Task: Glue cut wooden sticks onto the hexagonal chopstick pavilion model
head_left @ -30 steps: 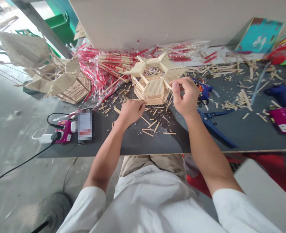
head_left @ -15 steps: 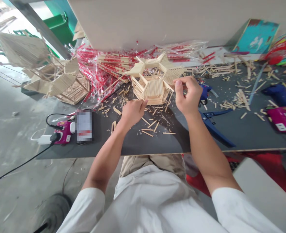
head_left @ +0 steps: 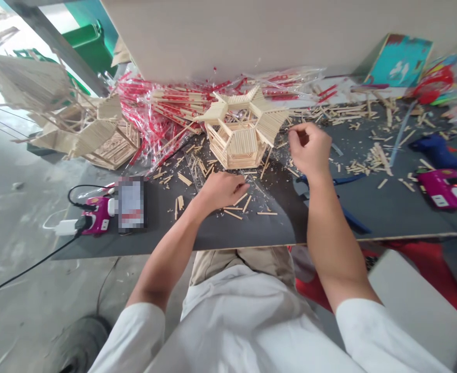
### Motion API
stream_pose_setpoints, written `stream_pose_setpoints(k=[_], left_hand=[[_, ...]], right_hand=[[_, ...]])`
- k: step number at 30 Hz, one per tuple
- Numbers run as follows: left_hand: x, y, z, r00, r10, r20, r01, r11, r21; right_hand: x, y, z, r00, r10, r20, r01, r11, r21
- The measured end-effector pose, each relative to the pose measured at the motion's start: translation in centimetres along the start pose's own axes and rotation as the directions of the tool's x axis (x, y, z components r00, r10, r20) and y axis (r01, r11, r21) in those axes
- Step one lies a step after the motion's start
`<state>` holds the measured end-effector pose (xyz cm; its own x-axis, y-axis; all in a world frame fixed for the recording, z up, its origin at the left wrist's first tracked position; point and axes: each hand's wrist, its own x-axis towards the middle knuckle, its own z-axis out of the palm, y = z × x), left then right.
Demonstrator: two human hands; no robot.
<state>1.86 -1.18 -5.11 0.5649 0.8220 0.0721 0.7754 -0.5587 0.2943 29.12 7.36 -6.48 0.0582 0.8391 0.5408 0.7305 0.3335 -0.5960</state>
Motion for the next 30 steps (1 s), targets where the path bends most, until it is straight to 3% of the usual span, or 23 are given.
stream_pose_setpoints(k=[5, 9, 12, 15, 21, 30], left_hand=[[0.4, -1.2, 0.3, 0.961, -0.260, -0.097, 0.248, 0.962, -0.117], [0.6, -1.2, 0.5, 0.912, -0.378, -0.161, 0.358, 0.923, -0.139], [0.6, -1.0, 0.4, 0.909, -0.378, -0.172, 0.347, 0.919, -0.188], [0.5, -0.8, 0.3, 0.914, -0.359, -0.191, 0.311, 0.919, -0.240], [0.4, -0.6, 0.2, 0.928, -0.265, -0.261, 0.172, 0.928, -0.330], [0.4, -0.5, 0.7, 0.970, -0.171, -0.170, 0.131, 0.966, -0.225]], right_hand=[[0.0, 0.1, -0.2, 0.976, 0.018, 0.216, -0.015, 1.000, -0.019], [-0.3, -0.1, 0.1, 0.910, 0.014, 0.414, 0.015, 0.998, -0.066], [-0.6, -0.2, 0.8, 0.847, 0.024, 0.531, 0.037, 0.994, -0.105], [-0.9, -0.6, 1.6, 0.814, 0.033, 0.579, 0.034, 0.994, -0.105], [-1.2, -1.2, 2.1, 0.798, 0.041, 0.602, 0.032, 0.993, -0.110], [-1.4, -1.5, 2.8, 0.786, 0.149, 0.600, -0.032, 0.979, -0.201]])
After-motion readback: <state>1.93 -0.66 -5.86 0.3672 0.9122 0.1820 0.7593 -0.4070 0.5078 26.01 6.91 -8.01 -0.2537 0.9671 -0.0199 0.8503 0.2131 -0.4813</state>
